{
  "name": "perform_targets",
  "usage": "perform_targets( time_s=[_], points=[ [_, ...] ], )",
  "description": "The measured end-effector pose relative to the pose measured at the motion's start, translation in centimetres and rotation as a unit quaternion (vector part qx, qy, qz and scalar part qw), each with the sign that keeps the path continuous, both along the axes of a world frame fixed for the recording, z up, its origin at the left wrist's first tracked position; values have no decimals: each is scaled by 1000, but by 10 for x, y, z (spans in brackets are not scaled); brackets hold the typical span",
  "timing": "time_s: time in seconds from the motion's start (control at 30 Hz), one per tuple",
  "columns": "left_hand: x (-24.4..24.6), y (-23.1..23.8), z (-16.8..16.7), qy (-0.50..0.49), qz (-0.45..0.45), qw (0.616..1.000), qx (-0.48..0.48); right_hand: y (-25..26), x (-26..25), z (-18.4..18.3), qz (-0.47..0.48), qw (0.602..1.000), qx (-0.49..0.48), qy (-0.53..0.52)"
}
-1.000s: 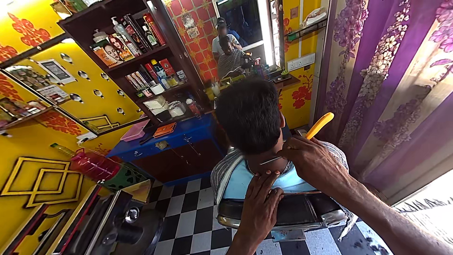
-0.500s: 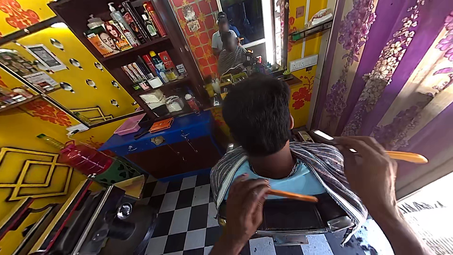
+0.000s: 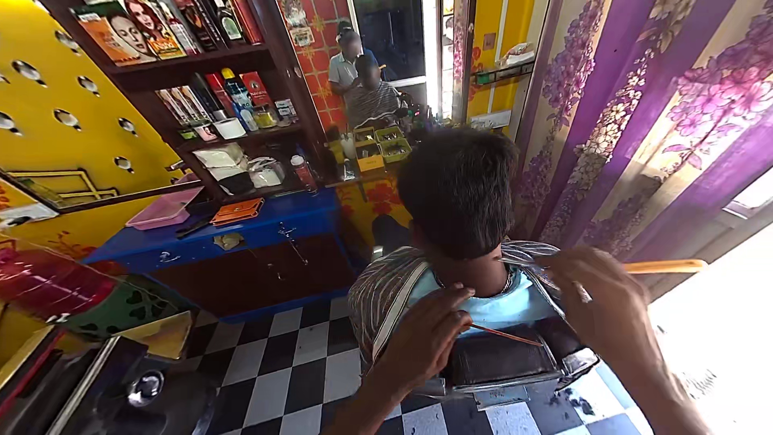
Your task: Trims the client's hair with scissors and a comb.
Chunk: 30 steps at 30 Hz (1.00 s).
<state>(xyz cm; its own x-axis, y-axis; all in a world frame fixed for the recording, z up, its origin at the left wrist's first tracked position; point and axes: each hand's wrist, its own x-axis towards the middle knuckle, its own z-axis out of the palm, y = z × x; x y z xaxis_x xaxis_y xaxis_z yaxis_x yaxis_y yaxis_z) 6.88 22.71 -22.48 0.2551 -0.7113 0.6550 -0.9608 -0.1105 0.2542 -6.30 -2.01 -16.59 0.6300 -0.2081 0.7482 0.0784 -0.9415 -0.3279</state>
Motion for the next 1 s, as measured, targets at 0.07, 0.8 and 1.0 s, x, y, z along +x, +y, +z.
perform_targets(
  time_s=[0.07,0.8,1.0],
  points=[
    [-4,-8,-10,-10,-8,1000,20,17,13,2,26,997,-71,20],
    [-6,-17,-28,-70,18,996,57,32,41,14,19,986,-159,33],
    [-6,-17,-27,-67,17,996,53,31,39,18,32,988,-137,65]
  ],
)
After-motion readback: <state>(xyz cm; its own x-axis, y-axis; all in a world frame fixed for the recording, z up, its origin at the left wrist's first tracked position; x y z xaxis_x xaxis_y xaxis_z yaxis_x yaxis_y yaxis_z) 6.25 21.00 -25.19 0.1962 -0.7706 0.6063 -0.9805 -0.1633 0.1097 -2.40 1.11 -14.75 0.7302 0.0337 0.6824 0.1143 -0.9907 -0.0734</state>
